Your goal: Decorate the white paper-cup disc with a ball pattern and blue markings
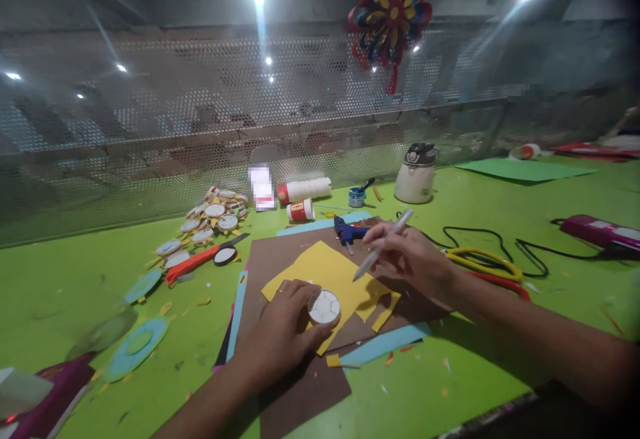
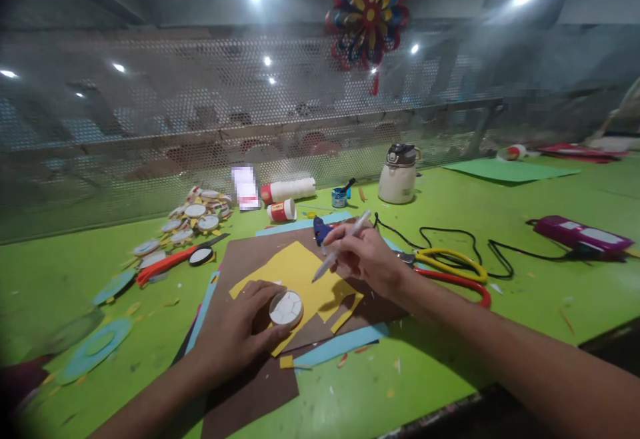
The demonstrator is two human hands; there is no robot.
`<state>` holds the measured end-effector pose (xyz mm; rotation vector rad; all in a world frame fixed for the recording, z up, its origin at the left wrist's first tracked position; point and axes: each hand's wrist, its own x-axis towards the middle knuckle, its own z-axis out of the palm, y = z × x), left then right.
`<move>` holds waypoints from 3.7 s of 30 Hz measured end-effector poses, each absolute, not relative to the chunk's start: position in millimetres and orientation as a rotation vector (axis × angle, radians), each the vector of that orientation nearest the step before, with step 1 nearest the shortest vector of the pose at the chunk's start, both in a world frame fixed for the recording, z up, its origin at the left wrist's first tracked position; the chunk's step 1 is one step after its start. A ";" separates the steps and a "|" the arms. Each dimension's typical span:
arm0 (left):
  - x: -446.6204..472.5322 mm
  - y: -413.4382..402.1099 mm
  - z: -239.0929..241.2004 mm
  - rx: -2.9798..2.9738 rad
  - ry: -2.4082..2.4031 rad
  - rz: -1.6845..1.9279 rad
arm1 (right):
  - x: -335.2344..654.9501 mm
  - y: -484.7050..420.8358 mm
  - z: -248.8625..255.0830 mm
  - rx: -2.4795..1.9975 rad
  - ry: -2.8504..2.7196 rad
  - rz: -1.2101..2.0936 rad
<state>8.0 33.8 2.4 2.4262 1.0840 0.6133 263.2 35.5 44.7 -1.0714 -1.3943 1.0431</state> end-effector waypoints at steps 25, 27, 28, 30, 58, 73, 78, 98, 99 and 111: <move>2.7 42.7 -10.9 2.407 1.035 0.540 | 257.9 19.0 -8.6 -0.970 -1.054 1.679; 2.9 41.7 -9.8 2.394 1.047 0.515 | 257.2 18.3 -8.1 -1.026 -1.050 1.650; 3.1 40.8 -9.0 2.386 1.058 0.506 | 256.8 17.9 -7.7 -1.051 -1.049 1.640; 3.7 38.7 -6.9 2.376 1.087 0.496 | 256.1 16.8 -6.1 -1.086 -1.034 1.619; 5.3 34.2 -7.6 2.359 1.160 0.453 | 255.0 26.3 -10.9 -0.969 -1.091 1.593; 8.3 31.5 0.0 2.395 1.132 0.490 | 253.9 23.1 -2.3 -1.014 -1.148 1.628; 8.5 31.1 -2.9 2.398 1.118 0.526 | 255.5 22.1 -3.3 -1.038 -1.176 1.608; 5.0 30.6 -8.1 2.432 1.144 0.537 | 259.6 21.3 -1.6 -1.041 -1.129 1.652; 4.9 30.3 -7.5 2.435 1.141 0.531 | 259.9 21.1 -0.8 -1.052 -1.137 1.647; 4.4 31.6 -5.4 2.430 1.134 0.531 | 261.6 19.0 4.6 -1.079 -1.127 1.657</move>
